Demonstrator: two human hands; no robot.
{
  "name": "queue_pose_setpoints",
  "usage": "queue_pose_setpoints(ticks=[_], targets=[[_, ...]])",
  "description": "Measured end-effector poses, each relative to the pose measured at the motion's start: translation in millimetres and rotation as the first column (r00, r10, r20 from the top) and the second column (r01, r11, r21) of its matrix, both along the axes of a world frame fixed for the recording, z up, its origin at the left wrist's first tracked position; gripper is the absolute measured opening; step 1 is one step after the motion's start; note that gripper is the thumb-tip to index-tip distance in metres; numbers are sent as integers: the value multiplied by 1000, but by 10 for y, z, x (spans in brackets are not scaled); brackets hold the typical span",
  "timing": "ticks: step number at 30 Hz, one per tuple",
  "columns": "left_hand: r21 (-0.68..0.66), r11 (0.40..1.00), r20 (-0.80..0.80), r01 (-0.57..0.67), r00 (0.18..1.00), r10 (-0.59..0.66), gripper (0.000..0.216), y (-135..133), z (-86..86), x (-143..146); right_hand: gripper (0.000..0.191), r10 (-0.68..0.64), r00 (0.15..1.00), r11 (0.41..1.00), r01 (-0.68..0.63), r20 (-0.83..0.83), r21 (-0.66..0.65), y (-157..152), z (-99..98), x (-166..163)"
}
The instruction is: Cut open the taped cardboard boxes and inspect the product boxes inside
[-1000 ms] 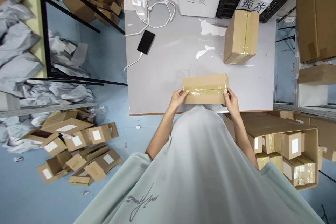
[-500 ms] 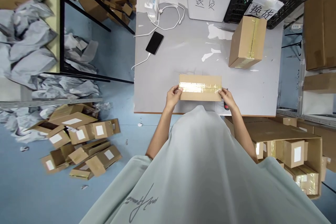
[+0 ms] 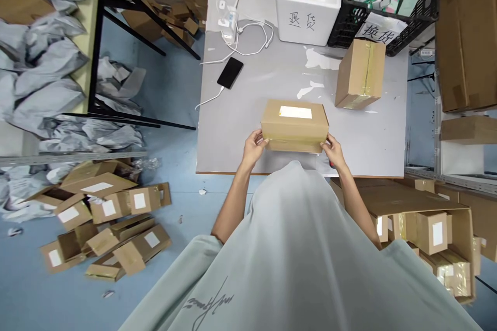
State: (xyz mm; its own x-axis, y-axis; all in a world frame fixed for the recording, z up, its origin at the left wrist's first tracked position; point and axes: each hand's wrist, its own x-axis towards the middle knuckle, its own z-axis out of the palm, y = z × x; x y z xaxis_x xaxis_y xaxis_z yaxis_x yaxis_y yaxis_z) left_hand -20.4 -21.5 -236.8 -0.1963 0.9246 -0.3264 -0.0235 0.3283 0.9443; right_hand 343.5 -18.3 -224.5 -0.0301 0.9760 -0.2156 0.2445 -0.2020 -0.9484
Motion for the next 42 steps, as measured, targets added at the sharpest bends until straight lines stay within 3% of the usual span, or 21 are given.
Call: queue_pose_setpoints(ticks=[6, 11, 21, 28, 34, 38, 42], targets=[[-170, 985, -60, 10, 998, -20, 40, -246, -191, 27, 69, 42, 999, 984, -44, -16, -170, -263, -231, 97], [-246, 969, -73, 16, 997, -35, 46, -463, -312, 76, 80, 24, 1000, 970, -24, 1, -243, -497, -341, 49], [-258, 966, -77, 24, 996, -45, 62, -386, -354, 149, 81, -57, 997, 960, 70, 54, -271, -397, -421, -42], [-168, 986, -57, 19, 998, -29, 48, -379, -188, 104, 77, -80, 995, 983, 89, 61, -159, -414, -147, -28], [6, 1000, -130, 10, 991, -9, 46, -72, 85, -48, 73, -155, 987, 987, 156, 41, -41, -209, 211, -34], [-35, 998, -170, 52, 984, -58, 44, 68, 164, -153, 73, -173, 985, 984, 173, 18, -41, -171, 282, -154], [-108, 992, -138, 68, 987, -83, 45, -18, 160, -220, 78, -210, 977, 973, 213, 36, -91, -343, 263, -271]])
